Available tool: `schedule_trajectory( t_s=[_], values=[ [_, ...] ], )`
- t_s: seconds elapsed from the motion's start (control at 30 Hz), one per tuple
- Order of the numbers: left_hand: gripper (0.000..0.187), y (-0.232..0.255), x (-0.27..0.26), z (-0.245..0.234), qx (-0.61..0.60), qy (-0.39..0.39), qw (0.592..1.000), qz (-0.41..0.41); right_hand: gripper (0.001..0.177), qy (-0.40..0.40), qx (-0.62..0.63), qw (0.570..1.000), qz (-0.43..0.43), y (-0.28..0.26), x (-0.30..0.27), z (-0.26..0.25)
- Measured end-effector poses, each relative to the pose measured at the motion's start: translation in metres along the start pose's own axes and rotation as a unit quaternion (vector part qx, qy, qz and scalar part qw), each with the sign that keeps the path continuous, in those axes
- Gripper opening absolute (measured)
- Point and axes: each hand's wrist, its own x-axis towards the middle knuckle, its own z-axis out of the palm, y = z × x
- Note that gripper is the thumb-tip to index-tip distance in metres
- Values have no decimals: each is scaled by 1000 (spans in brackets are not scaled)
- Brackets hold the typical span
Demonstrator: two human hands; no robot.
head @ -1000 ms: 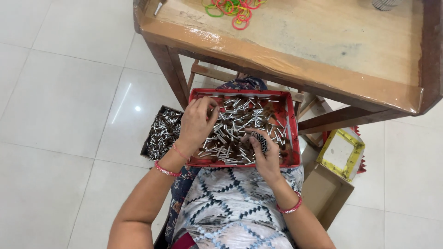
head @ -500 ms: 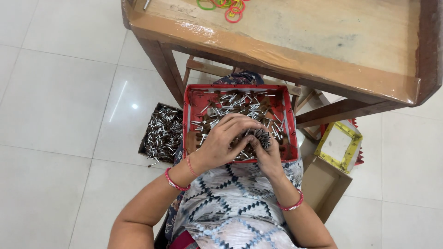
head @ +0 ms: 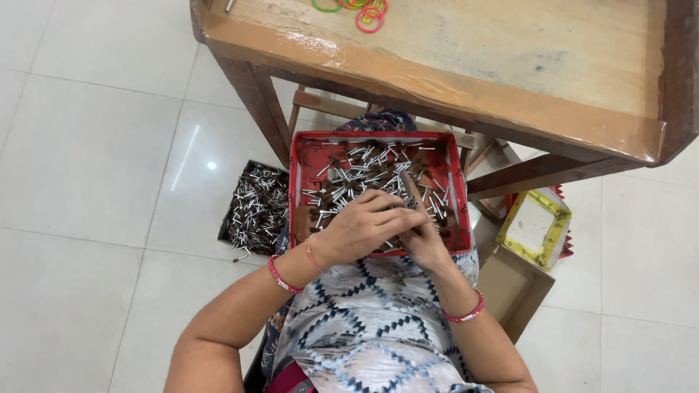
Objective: Sorting and cleaning small metal brush ferrules by rubbing them between the palms and placing them into a box.
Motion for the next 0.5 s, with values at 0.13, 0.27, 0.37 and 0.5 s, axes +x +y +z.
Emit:
schedule_trajectory(
  t_s=[0.13,0.27,0.37,0.5],
  values=[
    [42,-9,-1,1,31,-20,998,46,98,-21,14,999,27,7,0,-2],
    [48,-15,-3,0,48,-35,998,35,101,-14,9,1000,25,3,5,-2],
    [55,-13,1,-8,24,-29,998,-56,95,36,-209,975,-65,-43,6,11],
    [67,-4,4,-18,72,-29,996,-37,66,108,-358,916,-142,-26,-4,8]
  ],
)
